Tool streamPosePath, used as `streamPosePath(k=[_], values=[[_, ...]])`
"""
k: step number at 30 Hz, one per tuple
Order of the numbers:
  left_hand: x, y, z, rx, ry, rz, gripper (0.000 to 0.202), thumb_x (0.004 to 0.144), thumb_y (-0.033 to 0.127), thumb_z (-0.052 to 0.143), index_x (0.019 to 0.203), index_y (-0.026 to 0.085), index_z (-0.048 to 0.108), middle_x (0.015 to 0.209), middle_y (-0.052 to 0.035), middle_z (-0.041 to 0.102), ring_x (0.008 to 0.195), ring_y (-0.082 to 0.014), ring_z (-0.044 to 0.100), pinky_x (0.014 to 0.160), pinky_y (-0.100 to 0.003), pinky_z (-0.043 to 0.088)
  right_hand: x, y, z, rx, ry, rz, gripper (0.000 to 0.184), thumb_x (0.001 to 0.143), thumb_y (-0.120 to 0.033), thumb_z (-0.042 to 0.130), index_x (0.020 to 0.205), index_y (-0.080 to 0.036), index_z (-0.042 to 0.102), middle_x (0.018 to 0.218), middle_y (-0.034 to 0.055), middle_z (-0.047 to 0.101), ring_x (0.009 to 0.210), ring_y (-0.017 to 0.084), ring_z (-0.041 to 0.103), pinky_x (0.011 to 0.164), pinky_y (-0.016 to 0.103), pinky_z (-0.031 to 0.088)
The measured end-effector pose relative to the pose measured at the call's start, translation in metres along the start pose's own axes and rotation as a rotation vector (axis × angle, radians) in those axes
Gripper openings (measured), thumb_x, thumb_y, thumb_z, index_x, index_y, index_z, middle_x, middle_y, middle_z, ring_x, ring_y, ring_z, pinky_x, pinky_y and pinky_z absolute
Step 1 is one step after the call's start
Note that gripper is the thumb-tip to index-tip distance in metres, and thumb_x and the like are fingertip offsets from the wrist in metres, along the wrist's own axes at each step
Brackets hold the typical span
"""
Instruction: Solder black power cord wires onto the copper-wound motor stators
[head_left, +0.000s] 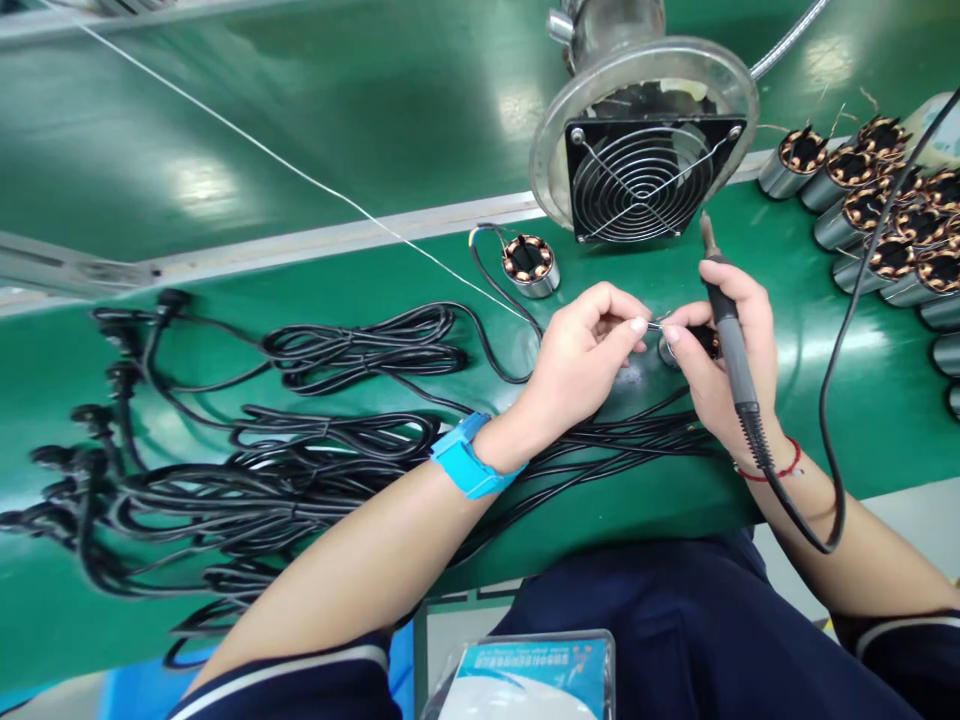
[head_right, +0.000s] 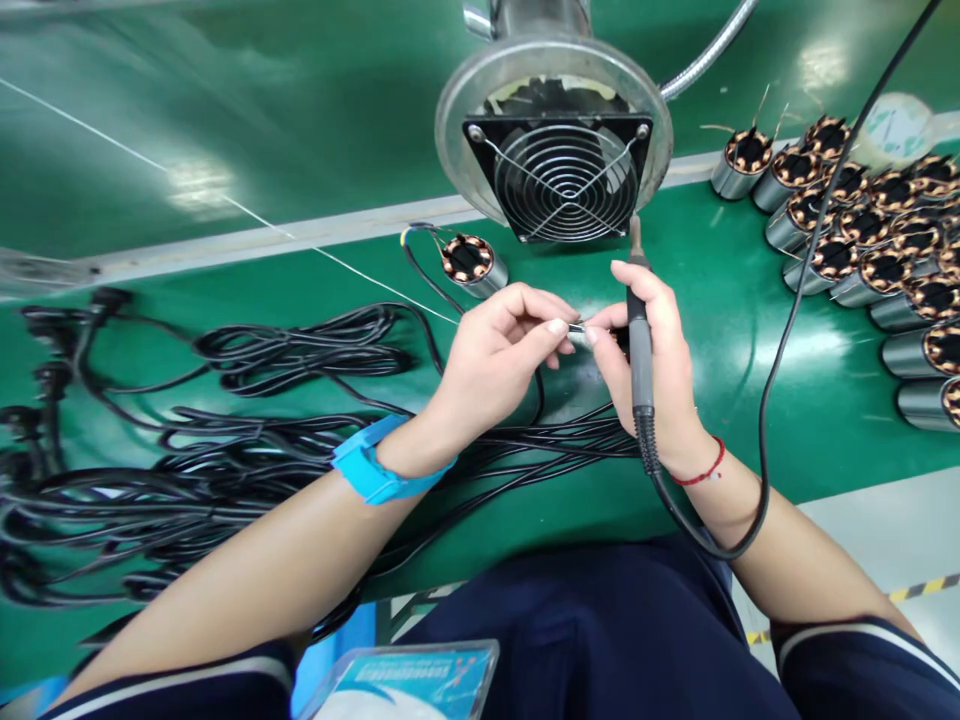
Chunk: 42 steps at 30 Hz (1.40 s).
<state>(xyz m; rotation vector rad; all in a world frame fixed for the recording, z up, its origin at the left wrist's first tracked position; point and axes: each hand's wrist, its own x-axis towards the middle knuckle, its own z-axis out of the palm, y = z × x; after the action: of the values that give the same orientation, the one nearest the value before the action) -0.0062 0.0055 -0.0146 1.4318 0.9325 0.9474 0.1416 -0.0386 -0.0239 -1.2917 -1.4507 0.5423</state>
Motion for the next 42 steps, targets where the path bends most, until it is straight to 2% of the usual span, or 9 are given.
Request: streamPosePath(k=[6,10,12,14,17,19,24,28,42], values=[[-0.001,0.009,-0.007,0.452,-0.054,0.257,0.014,0.082,0.009,0.056,0.071,0.018,0.055,0.075,0.0000,0.060,0.071,-0.0122,0.055,0.067,-0.026,0.044,0.000,0.004,-0.002,-0.072,-0.029,-0.024,0.046,0.088,-0.027,0.061,0.130,-0.028,0.042,0.082,-0.0026,0.066,0.071,0.014,0.064,0.066,0.030,0.058],[0.000,0.009,-0.005,0.478,-0.038,0.228,0.017,0.077,0.004,0.053,0.067,0.018,0.050,0.071,0.0016,0.054,0.065,-0.0108,0.051,0.060,-0.025,0.040,-0.002,0.001,-0.011,-0.156,-0.039,-0.062,0.041,0.091,-0.028,0.057,0.131,-0.028,0.046,0.089,0.0000,0.071,0.081,0.017,0.068,0.077,0.037,0.059],[0.000,0.006,-0.003,0.471,-0.030,0.220,0.018,0.074,0.003,0.052,0.065,0.018,0.048,0.071,0.0012,0.054,0.067,-0.0112,0.051,0.060,-0.026,0.040,-0.004,-0.001,-0.019,-0.185,0.003,-0.116,0.039,0.093,-0.027,0.055,0.132,-0.027,0.049,0.090,0.0009,0.072,0.086,0.018,0.070,0.086,0.040,0.057],[0.000,0.002,-0.001,0.471,-0.026,0.232,0.019,0.072,0.002,0.052,0.063,0.018,0.046,0.072,0.0008,0.053,0.069,-0.0118,0.051,0.062,-0.027,0.041,-0.010,-0.002,-0.028,-0.193,0.054,-0.177,0.040,0.093,-0.026,0.055,0.133,-0.027,0.052,0.091,0.0014,0.073,0.084,0.018,0.071,0.088,0.041,0.057],[-0.001,0.000,0.001,0.469,-0.012,0.235,0.021,0.070,0.000,0.051,0.062,0.018,0.044,0.072,0.0006,0.052,0.072,-0.0125,0.052,0.063,-0.027,0.043,-0.022,0.001,-0.042,-0.203,0.103,-0.249,0.040,0.090,-0.029,0.060,0.129,-0.027,0.058,0.089,0.0024,0.071,0.072,0.018,0.069,0.070,0.037,0.058],[-0.003,0.000,0.003,0.472,-0.009,0.235,0.021,0.070,0.000,0.051,0.063,0.018,0.044,0.074,0.0002,0.053,0.073,-0.0127,0.053,0.064,-0.028,0.044,-0.030,0.004,-0.049,-0.192,0.118,-0.305,0.037,0.085,-0.030,0.065,0.122,-0.026,0.063,0.079,0.0014,0.067,0.062,0.017,0.064,0.056,0.034,0.054],[-0.008,0.003,0.005,0.474,-0.017,0.255,0.020,0.073,0.003,0.051,0.064,0.019,0.044,0.077,-0.0015,0.055,0.078,-0.0145,0.056,0.069,-0.031,0.049,-0.039,0.008,-0.054,-0.033,0.091,-0.407,0.026,0.079,-0.023,0.066,0.105,-0.021,0.066,0.066,-0.0017,0.058,0.046,0.012,0.052,0.039,0.028,0.042],[-0.009,0.003,0.006,0.492,0.012,0.209,0.019,0.072,0.004,0.051,0.063,0.019,0.044,0.078,-0.0019,0.057,0.079,-0.0148,0.057,0.071,-0.032,0.051,-0.037,0.005,-0.049,-0.005,0.092,-0.407,0.017,0.078,-0.019,0.062,0.095,-0.020,0.064,0.065,-0.0006,0.060,0.048,0.012,0.051,0.039,0.027,0.042],[-0.009,0.005,0.008,0.488,0.021,0.181,0.019,0.073,0.005,0.052,0.063,0.019,0.043,0.078,-0.0026,0.057,0.079,-0.0157,0.057,0.071,-0.032,0.051,-0.036,0.002,-0.048,0.021,0.050,-0.394,0.019,0.075,-0.016,0.062,0.094,-0.019,0.064,0.067,-0.0008,0.062,0.049,0.011,0.051,0.039,0.026,0.043]])
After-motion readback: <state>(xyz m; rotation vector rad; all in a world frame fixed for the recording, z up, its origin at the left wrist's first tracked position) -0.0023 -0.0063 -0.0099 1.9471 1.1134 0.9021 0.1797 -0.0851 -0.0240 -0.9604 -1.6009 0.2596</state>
